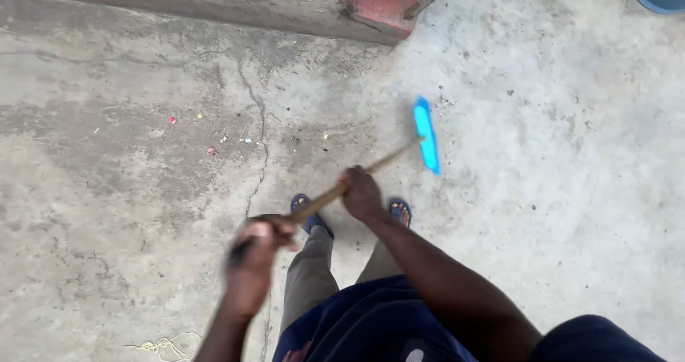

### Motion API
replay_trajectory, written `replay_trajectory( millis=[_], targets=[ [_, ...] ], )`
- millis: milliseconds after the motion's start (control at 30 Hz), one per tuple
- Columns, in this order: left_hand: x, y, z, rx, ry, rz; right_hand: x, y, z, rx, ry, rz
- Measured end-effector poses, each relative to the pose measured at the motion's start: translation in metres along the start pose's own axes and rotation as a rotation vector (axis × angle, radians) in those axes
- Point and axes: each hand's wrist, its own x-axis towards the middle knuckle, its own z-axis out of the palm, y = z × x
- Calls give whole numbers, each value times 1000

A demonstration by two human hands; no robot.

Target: The recorder uses a broom to sweep debris and dust from a concrete outdoor floor area.

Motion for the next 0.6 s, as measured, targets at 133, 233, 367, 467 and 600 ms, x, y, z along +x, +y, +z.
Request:
replay_trajectory(
  millis=[133,233,367,467,600],
  targets=[
    [17,-93,81,-15,-270,-142,-99,144,-3,78,-25,292],
    [16,-74,83,243,-181,-215,-101,115,26,368,22,319],
    [-7,72,37,443,19,-250,-23,-36,102,576,53,233],
    [-40,139,39,679,153,-90,34,-158,97,656,-9,-65],
    [-50,153,38,625,147,138,48,-199,21,640,-11,-38]
  ],
)
